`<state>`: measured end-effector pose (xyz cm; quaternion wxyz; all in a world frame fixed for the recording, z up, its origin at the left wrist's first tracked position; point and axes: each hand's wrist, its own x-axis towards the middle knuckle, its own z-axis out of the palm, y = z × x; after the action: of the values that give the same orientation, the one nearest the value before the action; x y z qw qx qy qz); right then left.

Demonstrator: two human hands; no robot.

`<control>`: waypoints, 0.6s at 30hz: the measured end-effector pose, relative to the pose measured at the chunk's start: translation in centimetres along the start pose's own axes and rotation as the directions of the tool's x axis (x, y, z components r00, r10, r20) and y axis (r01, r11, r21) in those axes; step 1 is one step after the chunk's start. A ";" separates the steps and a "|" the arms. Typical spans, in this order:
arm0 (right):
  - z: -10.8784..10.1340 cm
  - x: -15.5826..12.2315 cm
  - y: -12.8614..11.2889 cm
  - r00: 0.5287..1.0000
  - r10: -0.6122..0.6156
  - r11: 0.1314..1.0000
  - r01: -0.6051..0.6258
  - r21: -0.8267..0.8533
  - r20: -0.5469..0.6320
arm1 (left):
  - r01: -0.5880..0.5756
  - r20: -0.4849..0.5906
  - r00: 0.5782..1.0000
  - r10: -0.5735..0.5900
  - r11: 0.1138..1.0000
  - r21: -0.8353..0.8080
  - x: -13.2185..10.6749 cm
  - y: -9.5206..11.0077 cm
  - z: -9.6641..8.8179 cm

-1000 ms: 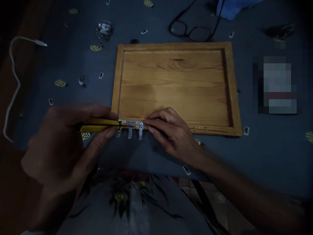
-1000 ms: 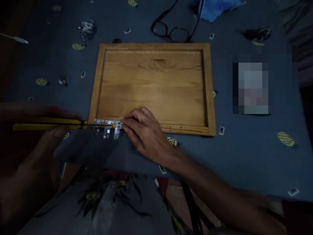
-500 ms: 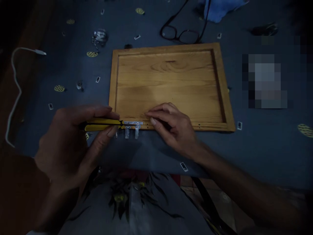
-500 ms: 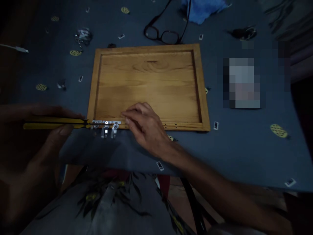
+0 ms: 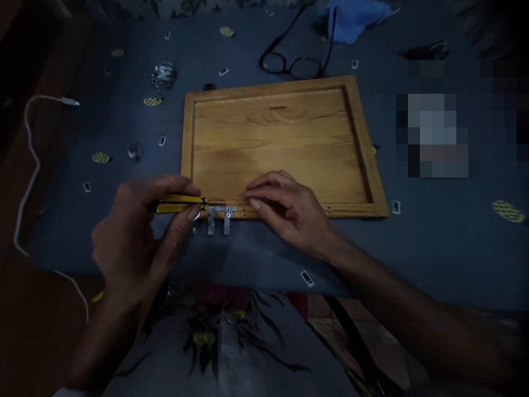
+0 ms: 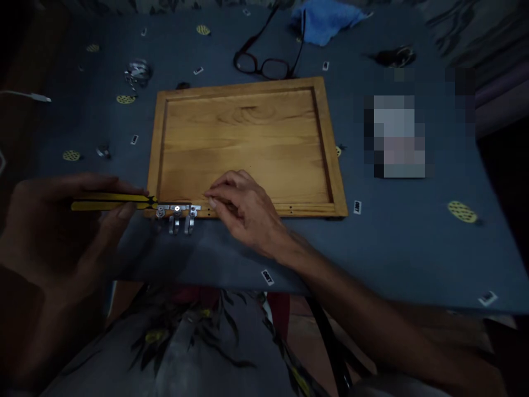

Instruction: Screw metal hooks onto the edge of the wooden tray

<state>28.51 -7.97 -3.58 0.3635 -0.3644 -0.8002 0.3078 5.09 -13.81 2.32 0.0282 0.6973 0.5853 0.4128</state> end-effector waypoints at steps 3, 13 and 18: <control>0.3 -0.1 0.1 0.996 -0.047 0.997 0.051 -0.054 0.071 | -0.049 0.014 0.999 0.050 0.997 -0.051 0.2 0.0 0.1; 0.8 -0.5 0.8 0.962 -0.131 0.974 0.170 -0.148 0.239 | -0.095 0.066 0.993 0.096 0.995 -0.013 0.5 -0.3 -0.2; 1.0 -0.4 0.5 0.950 -0.175 0.954 0.228 -0.192 0.259 | -0.104 0.034 0.994 0.106 0.994 -0.039 0.4 -0.3 0.0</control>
<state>28.06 -8.29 -4.69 0.2516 -0.2786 -0.9004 0.2200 4.82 -13.36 2.41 0.0300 0.7339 0.5394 0.4119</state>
